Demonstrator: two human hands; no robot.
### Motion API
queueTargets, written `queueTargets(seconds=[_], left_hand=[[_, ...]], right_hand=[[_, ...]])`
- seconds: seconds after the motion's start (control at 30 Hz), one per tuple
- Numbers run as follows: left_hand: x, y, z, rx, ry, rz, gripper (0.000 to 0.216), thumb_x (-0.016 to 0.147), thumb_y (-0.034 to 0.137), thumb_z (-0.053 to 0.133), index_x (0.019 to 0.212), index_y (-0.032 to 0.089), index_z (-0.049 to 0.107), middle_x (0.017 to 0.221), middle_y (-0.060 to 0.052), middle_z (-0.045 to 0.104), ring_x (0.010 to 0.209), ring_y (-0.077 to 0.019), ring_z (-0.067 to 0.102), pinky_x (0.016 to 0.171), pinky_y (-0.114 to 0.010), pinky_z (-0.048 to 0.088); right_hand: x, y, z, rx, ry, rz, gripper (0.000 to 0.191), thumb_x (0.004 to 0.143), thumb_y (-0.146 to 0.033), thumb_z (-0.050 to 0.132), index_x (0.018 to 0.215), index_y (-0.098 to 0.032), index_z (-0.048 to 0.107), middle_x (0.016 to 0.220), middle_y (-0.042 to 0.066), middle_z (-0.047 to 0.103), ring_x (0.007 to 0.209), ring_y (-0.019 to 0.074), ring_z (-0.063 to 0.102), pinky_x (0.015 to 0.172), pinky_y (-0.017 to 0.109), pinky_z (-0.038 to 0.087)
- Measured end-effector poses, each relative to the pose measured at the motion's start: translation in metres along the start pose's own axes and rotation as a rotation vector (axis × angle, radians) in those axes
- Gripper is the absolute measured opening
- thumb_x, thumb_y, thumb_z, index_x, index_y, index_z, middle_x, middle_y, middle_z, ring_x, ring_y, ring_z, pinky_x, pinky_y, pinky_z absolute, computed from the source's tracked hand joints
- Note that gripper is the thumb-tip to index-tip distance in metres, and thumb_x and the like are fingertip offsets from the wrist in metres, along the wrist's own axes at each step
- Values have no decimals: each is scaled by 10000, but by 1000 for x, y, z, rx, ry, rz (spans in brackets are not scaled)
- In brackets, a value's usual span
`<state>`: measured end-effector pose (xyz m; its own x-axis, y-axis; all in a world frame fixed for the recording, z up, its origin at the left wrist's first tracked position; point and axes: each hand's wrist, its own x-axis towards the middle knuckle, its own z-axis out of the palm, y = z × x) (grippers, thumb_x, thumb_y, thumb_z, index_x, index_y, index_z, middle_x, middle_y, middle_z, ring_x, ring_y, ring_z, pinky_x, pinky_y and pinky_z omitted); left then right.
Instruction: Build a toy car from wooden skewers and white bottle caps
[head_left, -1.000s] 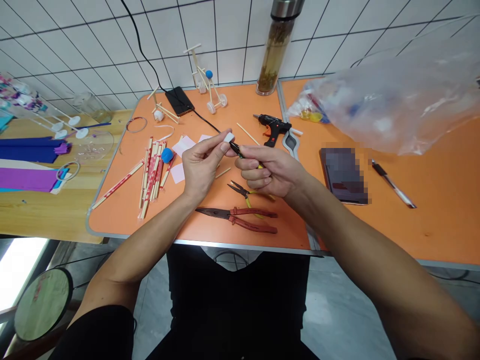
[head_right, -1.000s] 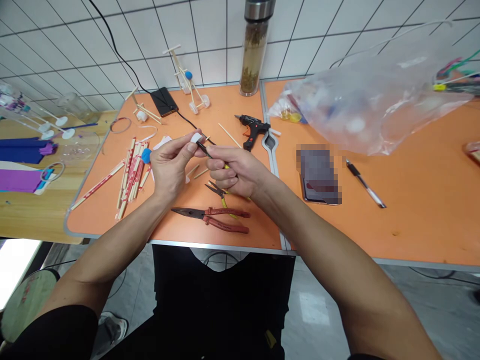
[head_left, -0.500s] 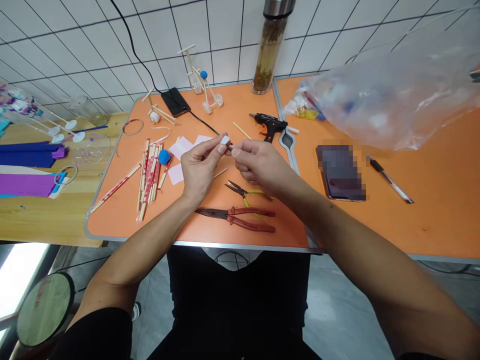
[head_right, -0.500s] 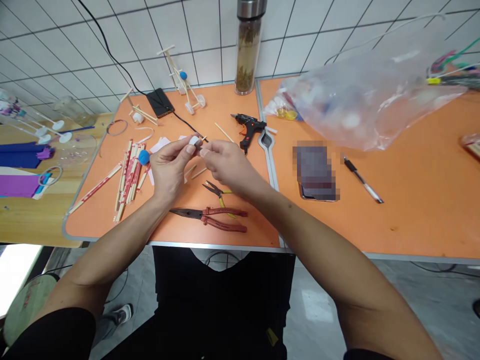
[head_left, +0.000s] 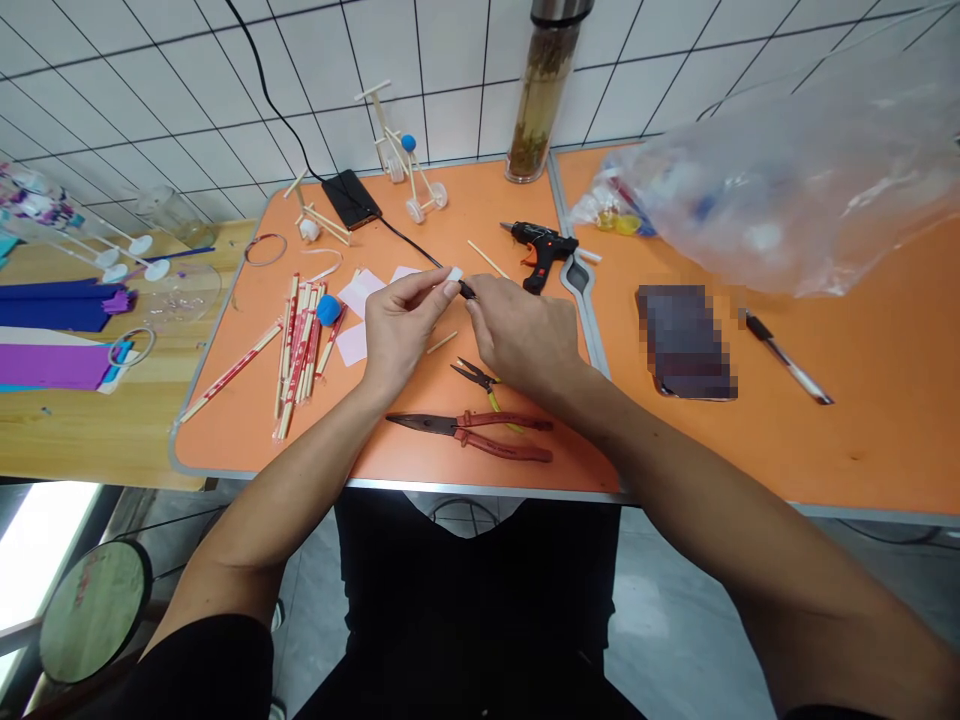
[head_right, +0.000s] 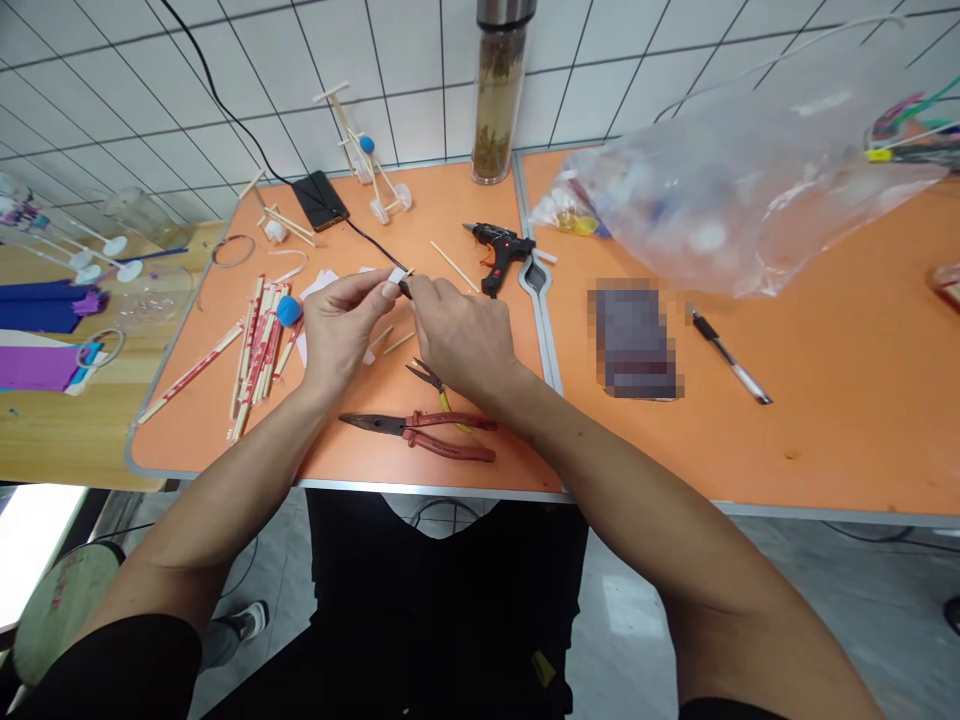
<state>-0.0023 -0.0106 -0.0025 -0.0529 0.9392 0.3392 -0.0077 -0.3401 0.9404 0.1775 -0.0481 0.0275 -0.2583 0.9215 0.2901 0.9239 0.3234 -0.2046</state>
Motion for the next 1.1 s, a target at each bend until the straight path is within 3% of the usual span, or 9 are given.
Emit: queueTargets(seconds=[0.27, 0.37, 0.53, 0.63, 0.73, 0.83, 0.9, 1.03, 1.1], left_hand=[[-3, -5, -1, 38, 32, 60, 272, 866, 468, 1003, 1077, 305, 951, 1074, -54, 921, 960, -211, 850, 919, -355, 680], [-5, -6, -1, 12, 23, 81, 294, 858, 499, 1006, 1088, 322, 951, 1096, -54, 922, 980, -219, 856, 937, -369, 684], [-4, -1, 2, -88, -1, 83, 323, 873, 515, 997, 1139, 339, 946, 1112, -50, 921, 963, -211, 854, 1000, -396, 682], [-4, -2, 4, -155, 3, 29, 345, 850, 537, 1009, 1115, 324, 949, 1091, -50, 917, 946, -211, 853, 1010, -417, 693], [-5, -7, 5, -183, 35, -31, 386, 798, 560, 1037, 1080, 311, 949, 1085, -49, 913, 962, -213, 854, 1006, -419, 704], [-7, -10, 4, -167, 57, -36, 362, 797, 537, 1042, 1070, 318, 948, 1087, -40, 913, 950, -194, 851, 1002, -393, 706], [-7, -9, 5, -146, 53, -19, 364, 801, 550, 1035, 1069, 319, 948, 1082, -39, 913, 959, -193, 853, 1004, -382, 707], [-7, -2, 7, -169, 5, -8, 416, 811, 605, 1013, 1098, 313, 938, 1101, -52, 911, 959, -200, 854, 1030, -409, 706], [-5, 1, 7, -216, -18, -42, 440, 785, 615, 1027, 1086, 310, 930, 1128, -55, 910, 989, -206, 857, 1043, -420, 705]], right_hand=[[-2, -7, -4, 68, -4, -5, 441, 1164, -228, 372, 1456, -162, 695, 1123, 171, 784, 880, 276, 700, 684, 364, 312], [4, -1, -9, 603, -55, 131, 252, 1108, -292, 514, 1206, -180, 718, 901, 73, 686, 738, 206, 558, 650, 318, 323], [18, 19, -18, 1575, -616, 276, 227, 1051, -442, 590, 1085, -219, 618, 702, -99, 291, 548, 117, 124, 520, 262, 158], [16, 17, -13, 1375, -459, 216, 245, 1070, -446, 580, 1113, -210, 630, 717, -68, 405, 553, 125, 228, 545, 267, 217], [6, 2, -7, 627, -77, 103, 268, 1122, -320, 485, 1236, -183, 685, 933, 81, 695, 720, 205, 551, 650, 312, 313], [-2, -9, -7, 142, 14, 27, 368, 1146, -236, 398, 1355, -171, 695, 1136, 174, 769, 867, 271, 676, 698, 354, 322], [-2, -7, -10, 264, -4, 57, 324, 1147, -269, 426, 1304, -180, 695, 1072, 151, 756, 811, 249, 645, 677, 344, 323], [8, 8, -16, 1163, -328, 198, 289, 1105, -500, 551, 1094, -225, 642, 753, -27, 505, 565, 143, 337, 565, 283, 273], [12, 12, -15, 1307, -374, 218, 297, 1086, -523, 580, 1049, -231, 621, 723, -57, 448, 550, 129, 281, 551, 277, 257]])
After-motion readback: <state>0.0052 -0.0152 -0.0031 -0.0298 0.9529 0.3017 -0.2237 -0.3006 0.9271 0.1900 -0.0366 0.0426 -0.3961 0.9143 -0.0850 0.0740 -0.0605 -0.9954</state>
